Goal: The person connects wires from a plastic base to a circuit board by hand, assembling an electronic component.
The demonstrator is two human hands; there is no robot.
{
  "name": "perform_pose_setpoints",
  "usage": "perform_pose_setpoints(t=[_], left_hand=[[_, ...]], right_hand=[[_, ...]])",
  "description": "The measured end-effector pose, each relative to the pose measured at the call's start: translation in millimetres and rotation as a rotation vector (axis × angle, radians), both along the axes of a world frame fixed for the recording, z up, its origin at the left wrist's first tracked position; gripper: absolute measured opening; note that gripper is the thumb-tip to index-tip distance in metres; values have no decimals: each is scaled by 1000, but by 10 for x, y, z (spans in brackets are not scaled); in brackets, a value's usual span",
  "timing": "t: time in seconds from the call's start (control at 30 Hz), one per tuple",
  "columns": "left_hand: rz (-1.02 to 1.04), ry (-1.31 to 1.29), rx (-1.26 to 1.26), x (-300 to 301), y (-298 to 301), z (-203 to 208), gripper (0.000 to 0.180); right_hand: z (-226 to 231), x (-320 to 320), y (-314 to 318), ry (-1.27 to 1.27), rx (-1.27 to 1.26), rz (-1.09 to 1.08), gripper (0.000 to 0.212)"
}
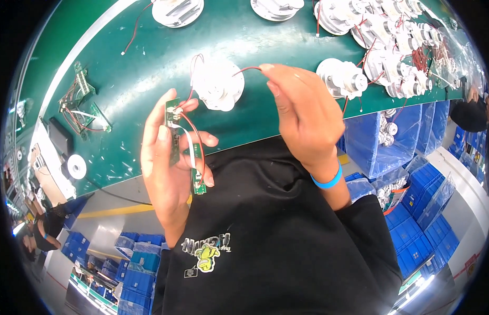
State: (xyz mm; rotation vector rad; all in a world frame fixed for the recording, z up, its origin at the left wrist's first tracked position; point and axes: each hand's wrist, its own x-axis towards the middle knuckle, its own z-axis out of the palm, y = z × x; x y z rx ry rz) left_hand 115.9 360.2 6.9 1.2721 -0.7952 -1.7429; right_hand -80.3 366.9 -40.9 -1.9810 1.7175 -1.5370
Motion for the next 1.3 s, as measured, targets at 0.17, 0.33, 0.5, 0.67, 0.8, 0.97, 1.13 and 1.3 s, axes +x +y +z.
perform_pose_setpoints(t=[0.17, 0.33, 0.5, 0.67, 0.8, 0.97, 1.13, 1.3], left_hand=[[-11, 150, 12, 13, 0, -80, 54], [36, 307, 30, -105, -7, -95, 53], [47, 312, 18, -170, -4, -161, 55], [6, 209, -104, -240, 12, -167, 60], [-83, 165, -180, -187, 29, -212, 62], [-32, 105, -177, -198, 29, -195, 67], [-21, 120, -222, -170, 8, -246, 68], [-26, 76, -212, -164, 25, -214, 71]], right_hand=[[93, 118, -5, -220, 114, 108, 31], [-50, 243, -33, -547, 109, 263, 28], [-58, 241, -41, 144, -139, 148, 24], [-88, 309, -108, -52, -129, 199, 20], [39, 332, -52, -222, 54, 235, 16], [155, 352, -6, -371, 215, 284, 16], [264, 343, 1, -414, 324, 263, 21], [175, 350, -2, -401, 258, 297, 8]])
